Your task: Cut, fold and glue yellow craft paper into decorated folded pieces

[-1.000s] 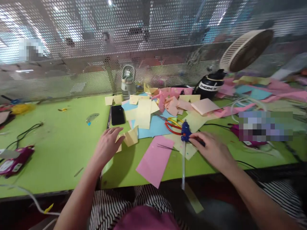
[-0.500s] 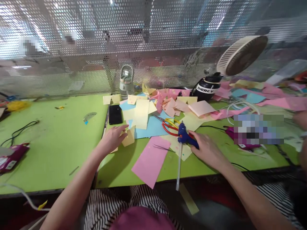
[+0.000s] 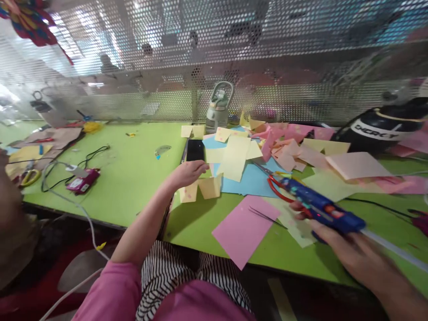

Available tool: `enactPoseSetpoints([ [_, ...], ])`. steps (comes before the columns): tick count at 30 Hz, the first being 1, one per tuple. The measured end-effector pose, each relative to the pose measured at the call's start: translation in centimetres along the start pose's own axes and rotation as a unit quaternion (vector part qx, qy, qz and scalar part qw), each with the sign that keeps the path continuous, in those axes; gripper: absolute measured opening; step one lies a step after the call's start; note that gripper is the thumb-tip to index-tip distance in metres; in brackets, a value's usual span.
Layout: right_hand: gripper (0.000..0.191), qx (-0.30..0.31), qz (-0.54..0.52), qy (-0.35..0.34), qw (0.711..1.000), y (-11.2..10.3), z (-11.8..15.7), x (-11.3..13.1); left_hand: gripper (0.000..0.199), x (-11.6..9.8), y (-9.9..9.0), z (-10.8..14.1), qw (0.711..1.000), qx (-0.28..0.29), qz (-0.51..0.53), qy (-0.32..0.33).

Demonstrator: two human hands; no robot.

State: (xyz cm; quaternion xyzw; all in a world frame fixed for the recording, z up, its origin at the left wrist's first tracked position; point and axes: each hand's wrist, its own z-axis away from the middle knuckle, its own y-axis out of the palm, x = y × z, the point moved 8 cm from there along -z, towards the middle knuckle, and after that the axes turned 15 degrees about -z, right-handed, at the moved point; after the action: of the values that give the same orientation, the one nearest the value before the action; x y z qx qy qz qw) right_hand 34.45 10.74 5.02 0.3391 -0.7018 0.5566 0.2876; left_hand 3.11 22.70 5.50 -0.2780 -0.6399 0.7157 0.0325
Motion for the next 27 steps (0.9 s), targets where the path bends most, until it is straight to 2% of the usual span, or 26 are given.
enactPoseSetpoints([
  [3,0.045,0.164,-0.094,0.011,0.982,6.2,-0.3,2.6,0.04,1.5,-0.1,0.3,0.999,0.032,0.004,-0.017],
  [4,0.045,0.192,-0.11,0.016,0.975,7.7,-0.6,3.4,0.04,2.0,0.0,0.4,0.999,0.043,0.007,-0.02],
  [8,0.039,0.221,-0.101,0.006,0.97,10.8,-2.3,5.2,0.042,2.9,1.1,0.5,0.996,0.09,0.017,-0.022],
  [10,0.038,0.224,-0.092,0.008,0.97,11.6,-3.1,5.0,0.043,2.9,1.5,0.6,0.993,0.113,0.019,-0.017],
  [16,0.044,0.182,-0.057,-0.013,0.982,12.6,-4.2,3.4,0.04,2.1,1.8,0.8,0.989,0.151,0.005,0.002],
  [27,0.029,0.195,-0.011,-0.086,0.977,13.2,-4.2,5.5,0.038,1.6,1.9,1.0,0.986,0.164,-0.012,0.009],
])
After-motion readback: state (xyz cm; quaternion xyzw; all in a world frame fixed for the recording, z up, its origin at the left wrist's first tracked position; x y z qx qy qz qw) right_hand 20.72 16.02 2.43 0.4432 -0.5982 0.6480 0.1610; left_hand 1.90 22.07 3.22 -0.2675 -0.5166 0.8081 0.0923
